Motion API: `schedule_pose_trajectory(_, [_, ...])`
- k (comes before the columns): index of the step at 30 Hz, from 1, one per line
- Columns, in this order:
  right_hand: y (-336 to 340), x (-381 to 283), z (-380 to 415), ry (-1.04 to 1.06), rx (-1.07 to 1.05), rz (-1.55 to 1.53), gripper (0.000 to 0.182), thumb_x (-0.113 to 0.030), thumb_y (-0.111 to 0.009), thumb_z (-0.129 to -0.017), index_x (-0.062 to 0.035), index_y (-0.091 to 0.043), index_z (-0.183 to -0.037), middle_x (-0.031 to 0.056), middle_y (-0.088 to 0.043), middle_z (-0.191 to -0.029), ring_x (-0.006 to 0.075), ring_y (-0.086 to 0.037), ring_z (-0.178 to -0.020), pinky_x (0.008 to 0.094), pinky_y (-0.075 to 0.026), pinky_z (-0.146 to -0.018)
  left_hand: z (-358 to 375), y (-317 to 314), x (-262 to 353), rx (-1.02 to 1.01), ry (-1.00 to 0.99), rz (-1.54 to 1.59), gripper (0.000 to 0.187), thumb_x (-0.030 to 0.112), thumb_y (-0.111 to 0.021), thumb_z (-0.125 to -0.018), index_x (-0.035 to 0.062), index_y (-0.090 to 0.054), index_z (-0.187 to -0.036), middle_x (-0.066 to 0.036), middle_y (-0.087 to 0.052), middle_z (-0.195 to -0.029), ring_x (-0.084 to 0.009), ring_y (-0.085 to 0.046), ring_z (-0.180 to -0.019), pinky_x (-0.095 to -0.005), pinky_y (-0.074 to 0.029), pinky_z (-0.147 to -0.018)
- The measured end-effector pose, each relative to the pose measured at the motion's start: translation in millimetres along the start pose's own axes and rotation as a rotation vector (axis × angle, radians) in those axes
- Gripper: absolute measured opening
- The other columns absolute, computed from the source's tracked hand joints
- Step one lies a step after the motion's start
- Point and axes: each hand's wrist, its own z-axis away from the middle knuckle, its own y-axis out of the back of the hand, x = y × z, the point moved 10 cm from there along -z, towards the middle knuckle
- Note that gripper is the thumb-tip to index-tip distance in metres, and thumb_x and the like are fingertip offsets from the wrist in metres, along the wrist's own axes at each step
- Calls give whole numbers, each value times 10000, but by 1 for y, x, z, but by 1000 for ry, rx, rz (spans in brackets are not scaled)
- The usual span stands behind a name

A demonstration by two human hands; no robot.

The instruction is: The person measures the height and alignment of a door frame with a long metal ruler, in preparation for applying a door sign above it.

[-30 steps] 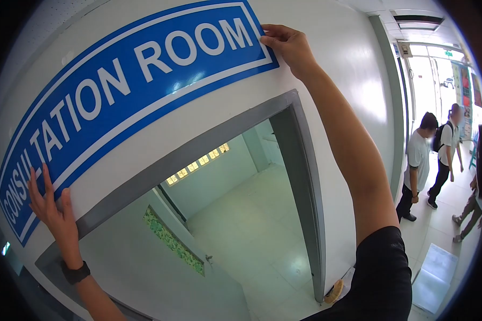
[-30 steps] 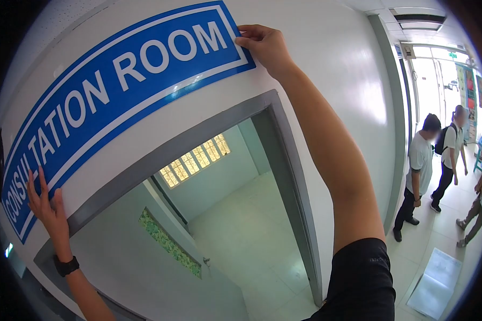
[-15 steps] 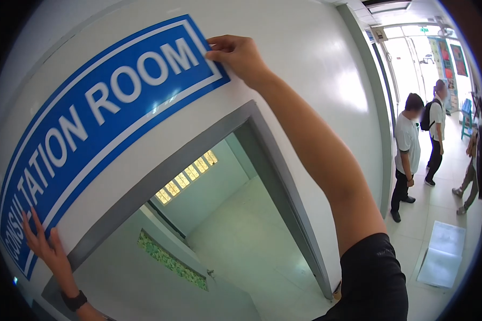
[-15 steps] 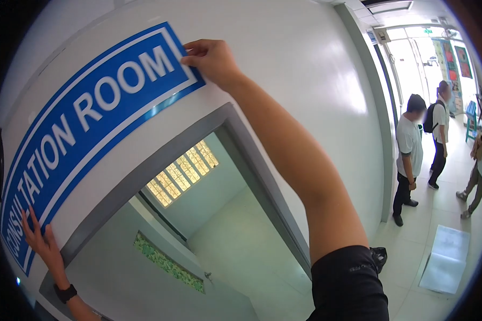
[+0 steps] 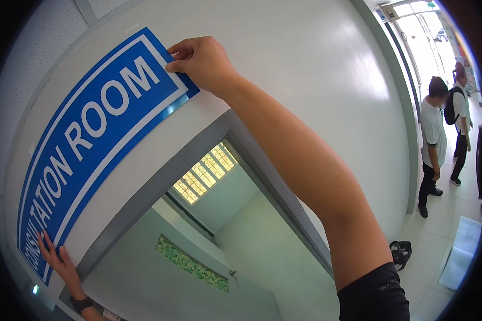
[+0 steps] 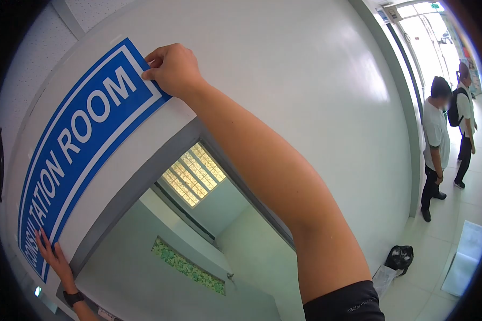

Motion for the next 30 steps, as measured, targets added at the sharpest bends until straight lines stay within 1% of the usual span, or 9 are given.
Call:
schedule_pose_trajectory(1, [-1, 0, 0, -3, -2, -4, 398, -108, -860, -772, -27, -772, -1151, 114, -770, -989, 225, -731, -898, 340, -595, -874, 0, 2, 1, 7, 9, 31, 559, 445, -460, -1079, 238, -408, -1596, -102, -332, -1666, -354, -305, -1519, -573, -239, -1234])
schedule_pose_trajectory(5, [-1, 3, -2, -10, 6, -12, 397, -102, -863, -772, -25, -772, -1151, 111, -770, -1000, 222, -730, -900, 342, -599, -868, -1, 1, 4, 7, -8, 51, 558, 439, -459, -1082, 233, -404, -1598, -102, -331, -1667, -350, -308, -1519, -566, -241, -1236])
schedule_pose_trajectory(7, [-3, 3, -1, 1, 5, -5, 396, -103, -865, -774, -25, -772, -1151, 109, -770, -1007, 221, -730, -900, 343, -601, -866, 0, 1, 1, 4, 13, 31, 583, 462, -433, -1077, 197, -406, -1596, -106, -321, -1668, -363, -288, -1526, -576, -256, -1225])
schedule_pose_trajectory(12, [0, 0, 0, -12, -8, 7, 403, -109, -867, -781, -27, -769, -1163, 113, -765, -1036, 223, -730, -905, 340, -604, -879, 1, -1, -3, 9, 2, 38, 586, 475, -425, -1076, 202, -407, -1595, -99, -316, -1672, -353, -282, -1532, -580, -246, -1229])
schedule_pose_trajectory(17, [0, -2, -1, -2, -14, 30, 404, -103, -862, -783, -25, -767, -1168, 118, -765, -1039, 225, -730, -916, 337, -606, -881, 0, 1, -1, 11, -2, 20, 584, 477, -420, -1077, 208, -407, -1595, -97, -319, -1671, -350, -279, -1535, -579, -238, -1233])
schedule_pose_trajectory(25, [-1, -2, 0, 12, -29, 35, 399, -98, -844, -797, -24, -761, -1181, 121, -762, -1053, 224, -728, -924, 338, -606, -880, 0, 4, 4, 6, -10, 2, 587, 498, -424, -1072, 220, -416, -1590, -98, -327, -1668, -356, -276, -1533, -602, -221, -1233])
schedule_pose_trajectory(30, [0, 1, -1, -11, -25, 27, 414, -102, -849, -793, -26, -758, -1190, 117, -761, -1046, 222, -727, -929, 338, -605, -879, 2, 2, 3, 17, -9, 15, 587, 502, -424, -1071, 225, -418, -1589, -96, -329, -1667, -352, -283, -1531, -602, -220, -1233])
